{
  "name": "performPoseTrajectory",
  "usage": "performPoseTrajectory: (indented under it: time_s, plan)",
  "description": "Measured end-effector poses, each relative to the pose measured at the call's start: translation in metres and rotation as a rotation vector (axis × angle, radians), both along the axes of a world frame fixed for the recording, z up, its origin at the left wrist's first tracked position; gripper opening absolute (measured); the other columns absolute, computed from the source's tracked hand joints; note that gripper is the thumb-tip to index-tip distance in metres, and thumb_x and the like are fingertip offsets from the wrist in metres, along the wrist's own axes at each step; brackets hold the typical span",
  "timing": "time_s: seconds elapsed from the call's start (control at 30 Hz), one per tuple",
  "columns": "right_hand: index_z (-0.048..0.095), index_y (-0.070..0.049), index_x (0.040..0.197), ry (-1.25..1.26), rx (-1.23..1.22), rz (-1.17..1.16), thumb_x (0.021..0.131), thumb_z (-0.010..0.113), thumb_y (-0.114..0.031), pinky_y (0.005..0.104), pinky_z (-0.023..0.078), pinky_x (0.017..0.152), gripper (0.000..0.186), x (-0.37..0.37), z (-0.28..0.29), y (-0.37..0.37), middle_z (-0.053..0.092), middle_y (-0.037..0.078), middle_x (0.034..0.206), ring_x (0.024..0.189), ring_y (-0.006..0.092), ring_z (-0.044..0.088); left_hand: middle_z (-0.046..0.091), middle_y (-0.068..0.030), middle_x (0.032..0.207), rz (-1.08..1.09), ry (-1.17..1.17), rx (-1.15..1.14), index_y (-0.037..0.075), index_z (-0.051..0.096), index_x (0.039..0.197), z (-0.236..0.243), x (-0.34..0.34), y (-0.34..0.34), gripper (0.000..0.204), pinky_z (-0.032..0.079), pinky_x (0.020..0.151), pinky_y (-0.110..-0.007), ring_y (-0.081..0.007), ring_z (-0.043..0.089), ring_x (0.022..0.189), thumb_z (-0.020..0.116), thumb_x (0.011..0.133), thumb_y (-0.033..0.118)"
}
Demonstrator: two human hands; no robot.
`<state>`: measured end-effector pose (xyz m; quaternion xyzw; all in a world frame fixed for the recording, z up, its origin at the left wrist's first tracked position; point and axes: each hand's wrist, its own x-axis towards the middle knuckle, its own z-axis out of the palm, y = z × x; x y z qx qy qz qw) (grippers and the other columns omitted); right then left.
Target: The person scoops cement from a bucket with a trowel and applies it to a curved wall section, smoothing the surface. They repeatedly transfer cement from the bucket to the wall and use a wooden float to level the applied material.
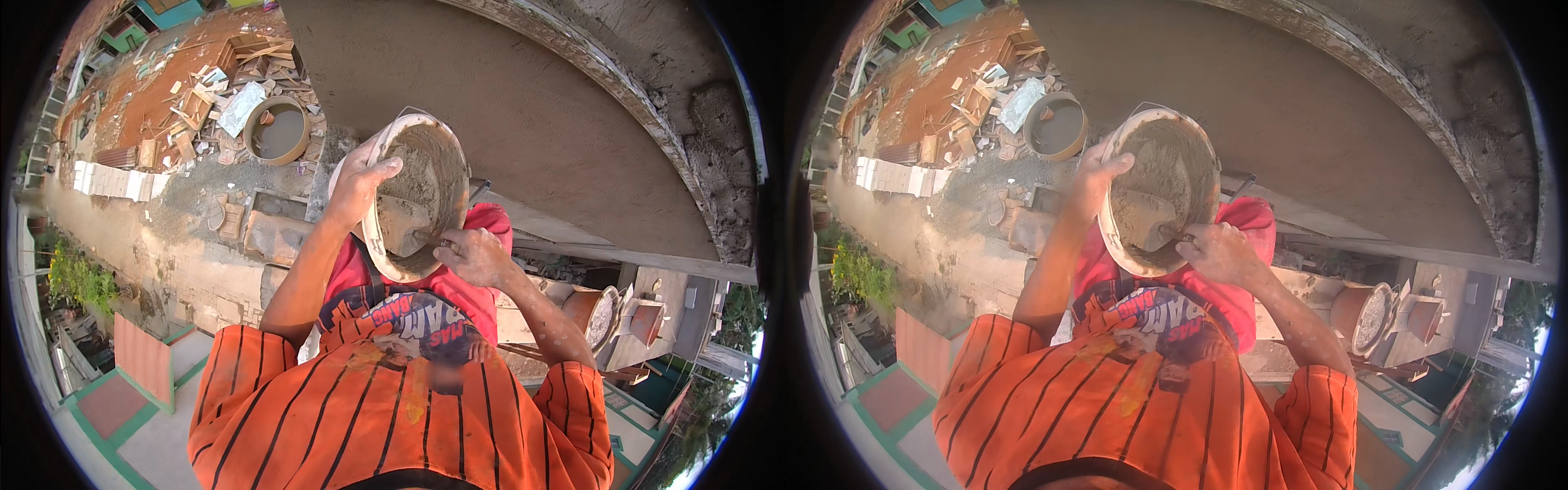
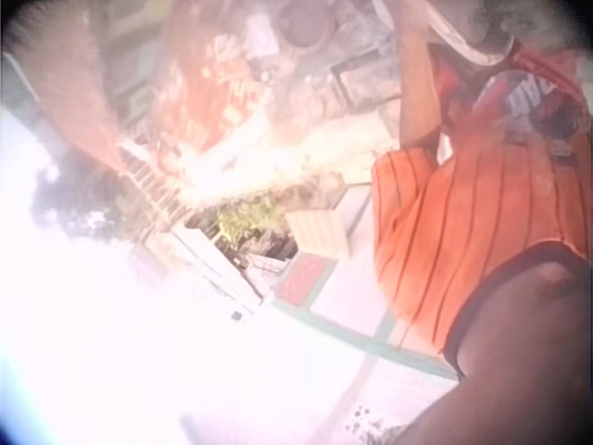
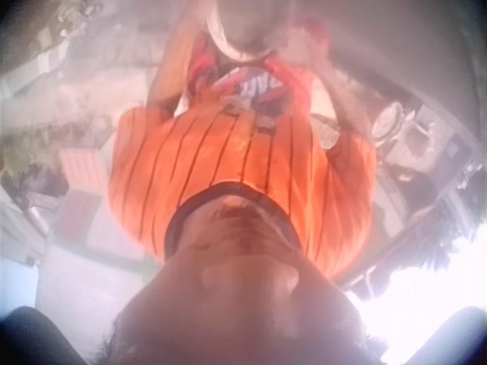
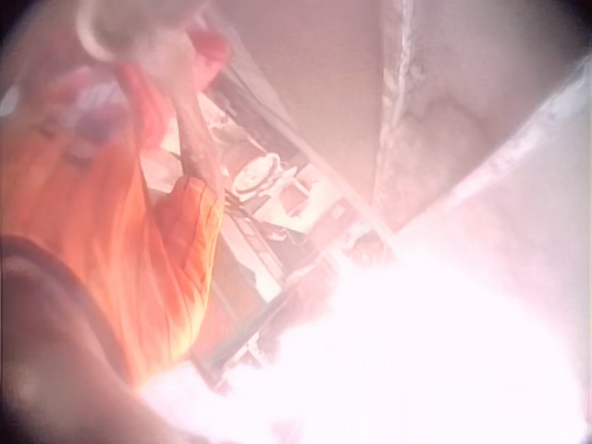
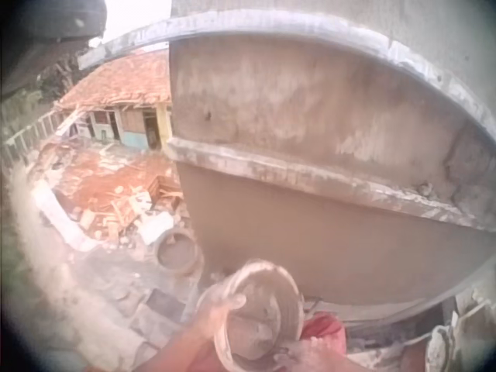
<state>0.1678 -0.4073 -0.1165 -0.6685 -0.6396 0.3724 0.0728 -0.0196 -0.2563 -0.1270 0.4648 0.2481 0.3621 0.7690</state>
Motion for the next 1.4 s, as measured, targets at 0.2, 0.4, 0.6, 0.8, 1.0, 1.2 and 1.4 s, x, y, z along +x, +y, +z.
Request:
performPoseTrajectory:
  time_s: [0.2,0.4,0.6,0.8,1.0,1.2,1.4]
  plan:
    - [0.064,0.002,0.094,0.066,-0.017,-0.089,0.082,0.064,-0.024,0.0405,0.048,0.061,0.029,0.022,-0.012,-0.016,0.062,0.023,0.072,0.062,0.0317,0.062,0.054,-0.0131,0.132,0.071,-0.082,-0.061,-0.007,0.047,0.134,-0.022,-0.02,0.013,0.056,0.03,0.109,-0.033,-0.0201,0.047,0.126,0.058,0.085,0.017]
    - [0.066,0.0,0.095,-0.004,0.1,-0.043,0.079,0.065,-0.026,0.0419,0.051,0.067,0.03,0.045,0.029,-0.008,0.066,0.02,0.078,0.072,0.0326,0.065,0.054,-0.0117,0.133,0.141,0.027,-0.049,-0.007,0.047,0.134,-0.007,-0.025,0.008,0.058,0.028,0.109,-0.032,-0.0201,0.047,0.125,0.06,0.083,0.017]
    - [0.067,-0.001,0.096,-0.031,0.089,0.132,0.079,0.067,-0.024,0.0388,0.051,0.066,0.029,0.043,0.156,0.021,0.068,0.016,0.081,0.073,0.0294,0.066,0.055,-0.0119,0.132,0.109,-0.052,-0.071,-0.002,0.049,0.134,-0.046,-0.027,0.016,0.05,0.036,0.104,-0.033,-0.0196,0.05,0.122,0.054,0.085,0.007]
    - [0.069,-0.003,0.095,0.132,0.115,0.45,0.079,0.072,-0.027,0.0343,0.05,0.063,0.029,0.02,0.259,0.055,0.068,0.011,0.078,0.07,0.025,0.065,0.055,-0.0114,0.133,0.103,-0.036,0.029,-0.003,0.049,0.134,-0.037,-0.028,-0.003,0.052,0.035,0.105,-0.033,-0.0197,0.049,0.123,0.057,0.084,0.009]
    - [0.068,0.001,0.088,0.649,-0.136,0.334,0.078,0.078,-0.025,0.0255,0.043,0.05,0.03,0.032,0.285,0.11,0.063,0.005,0.069,0.057,0.01,0.056,0.054,-0.0109,0.133,0.113,-0.006,0.007,-0.004,0.048,0.134,-0.002,-0.026,-0.004,0.055,0.033,0.106,-0.033,-0.0199,0.049,0.124,0.06,0.083,0.012]
    - [0.06,-0.002,0.081,0.413,0.359,-0.098,0.09,0.058,-0.031,0.0215,0.041,0.039,0.031,0.102,0.29,0.126,0.054,0.002,0.06,0.046,0.0082,0.052,0.054,-0.0114,0.133,0.102,-0.067,0.02,-0.005,0.047,0.135,-0.007,-0.031,0.007,0.059,0.032,0.107,-0.032,-0.02,0.048,0.124,0.062,0.081,0.014]
    - [0.066,0.0,0.082,0.054,0.261,-0.359,0.077,0.068,-0.035,0.0322,0.05,0.058,0.036,0.126,0.255,0.031,0.062,0.008,0.065,0.063,0.0175,0.063,0.055,-0.0115,0.131,0.151,0.046,-0.06,-0.005,0.048,0.134,-0.002,-0.032,-0.001,0.057,0.033,0.106,-0.032,-0.0191,0.05,0.122,0.061,0.082,0.014]
